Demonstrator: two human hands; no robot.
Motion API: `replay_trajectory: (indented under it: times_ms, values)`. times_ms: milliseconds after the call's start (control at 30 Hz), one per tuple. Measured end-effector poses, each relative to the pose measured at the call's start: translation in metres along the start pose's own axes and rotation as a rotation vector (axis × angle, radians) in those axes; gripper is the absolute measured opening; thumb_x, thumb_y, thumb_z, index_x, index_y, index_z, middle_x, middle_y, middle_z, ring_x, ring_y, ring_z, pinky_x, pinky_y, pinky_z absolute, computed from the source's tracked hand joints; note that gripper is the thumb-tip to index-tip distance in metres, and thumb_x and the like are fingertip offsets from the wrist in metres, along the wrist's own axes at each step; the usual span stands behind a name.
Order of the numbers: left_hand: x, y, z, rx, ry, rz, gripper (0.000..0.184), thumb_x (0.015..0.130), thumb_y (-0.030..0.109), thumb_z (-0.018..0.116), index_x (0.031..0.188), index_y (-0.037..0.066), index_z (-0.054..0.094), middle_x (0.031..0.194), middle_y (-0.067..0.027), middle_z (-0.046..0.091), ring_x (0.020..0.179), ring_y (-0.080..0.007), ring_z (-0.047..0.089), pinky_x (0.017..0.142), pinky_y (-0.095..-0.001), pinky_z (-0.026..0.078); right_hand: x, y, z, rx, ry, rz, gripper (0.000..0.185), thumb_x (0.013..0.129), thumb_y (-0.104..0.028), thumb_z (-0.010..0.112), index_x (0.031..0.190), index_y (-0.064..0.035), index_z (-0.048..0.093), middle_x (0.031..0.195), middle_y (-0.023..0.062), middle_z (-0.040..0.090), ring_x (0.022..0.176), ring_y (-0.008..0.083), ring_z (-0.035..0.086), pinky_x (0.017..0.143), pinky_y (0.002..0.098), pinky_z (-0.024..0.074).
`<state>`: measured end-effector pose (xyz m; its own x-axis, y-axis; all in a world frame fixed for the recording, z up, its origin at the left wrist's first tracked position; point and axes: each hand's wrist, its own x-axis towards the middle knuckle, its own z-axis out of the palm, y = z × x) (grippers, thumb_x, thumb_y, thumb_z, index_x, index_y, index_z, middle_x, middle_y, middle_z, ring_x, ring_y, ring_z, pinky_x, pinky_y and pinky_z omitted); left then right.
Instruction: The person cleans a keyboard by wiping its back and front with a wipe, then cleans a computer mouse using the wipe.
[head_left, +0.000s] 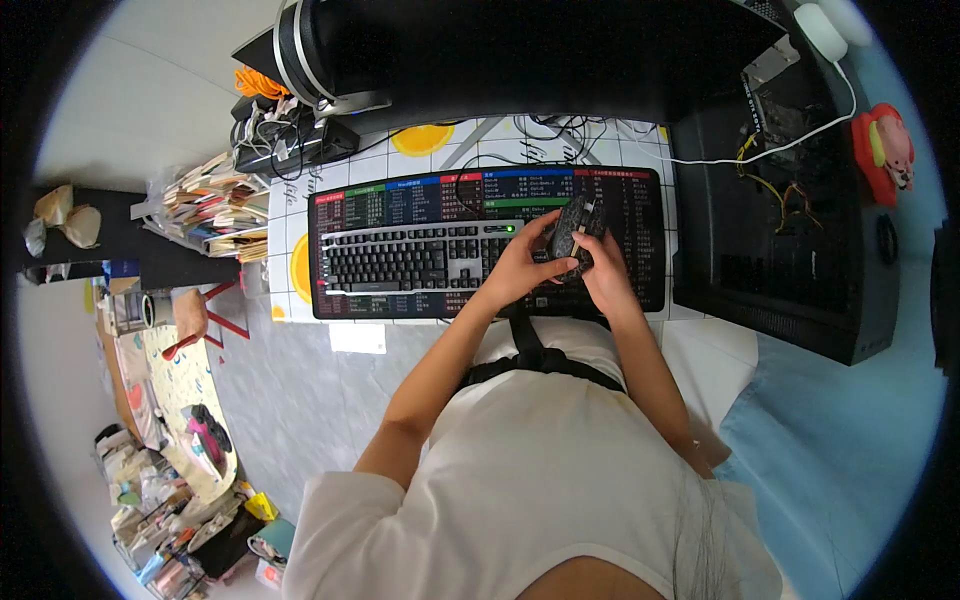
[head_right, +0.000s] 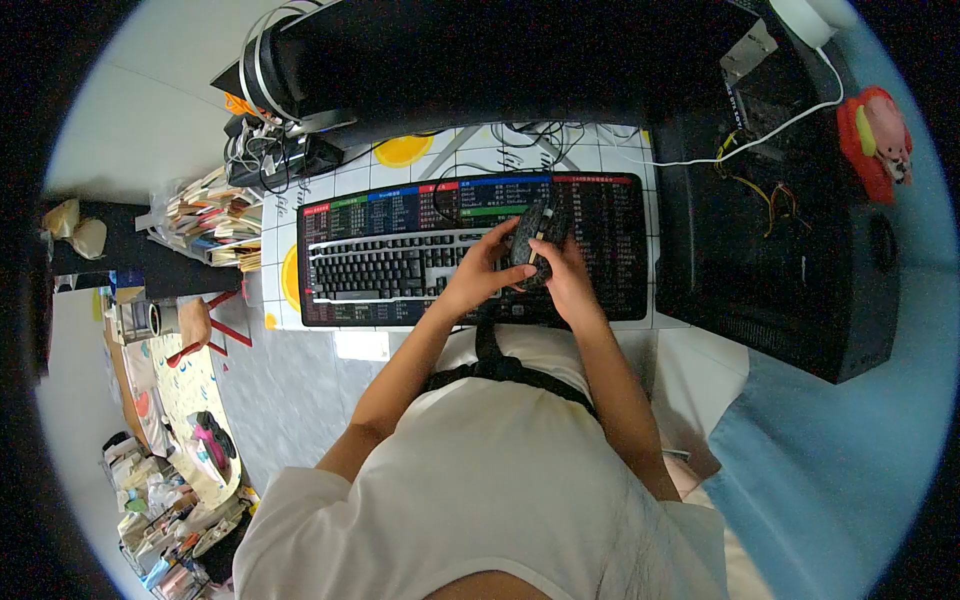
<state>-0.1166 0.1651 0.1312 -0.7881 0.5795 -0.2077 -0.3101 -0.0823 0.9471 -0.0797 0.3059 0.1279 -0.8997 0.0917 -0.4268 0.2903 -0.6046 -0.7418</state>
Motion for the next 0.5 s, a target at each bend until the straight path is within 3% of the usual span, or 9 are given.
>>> replay_trajectory:
  times_ms: [100, 233, 500]
  values:
    - [-0.001, 0.0, 0.0, 0.01, 0.005, 0.004, 0.071, 0.072, 0.002, 0.067, 0.132, 0.003, 0.029, 0.11, -0.0093, 0.049, 0.093, -0.0166, 0.051, 0.062, -0.0276, 0.053, 0.003, 0.008, -0.005, 0.065, 0.043, 0.034, 0.04, 0.079, -0.021, 0.061, 0.113, -0.0085, 0.045, 0.103, 0.0032, 0.05, 0.095, 0.0151, 0.049, 0.08, 0.0295, 0.0408]
    - [0.0, -0.002, -0.003, 0.014, -0.003, -0.005, 0.072, 0.072, 0.002, 0.068, 0.132, 0.004, 0.028, 0.106, -0.0104, 0.052, 0.089, -0.0167, 0.053, 0.062, -0.0277, 0.053, 0.007, 0.009, -0.008, 0.02, -0.007, 0.028, 0.041, 0.078, -0.022, 0.062, 0.112, -0.0084, 0.044, 0.103, 0.0035, 0.05, 0.095, 0.0156, 0.049, 0.08, 0.0297, 0.0406]
    - [0.0, -0.002, -0.003, -0.035, 0.015, -0.034, 0.071, 0.072, 0.003, 0.068, 0.132, 0.005, 0.031, 0.113, -0.0088, 0.048, 0.092, -0.0158, 0.051, 0.063, -0.026, 0.053, 0.001, 0.008, -0.001, 0.009, 0.019, -0.038, 0.04, 0.078, -0.022, 0.059, 0.113, -0.0077, 0.044, 0.101, 0.0035, 0.051, 0.094, 0.0151, 0.049, 0.077, 0.0311, 0.0423]
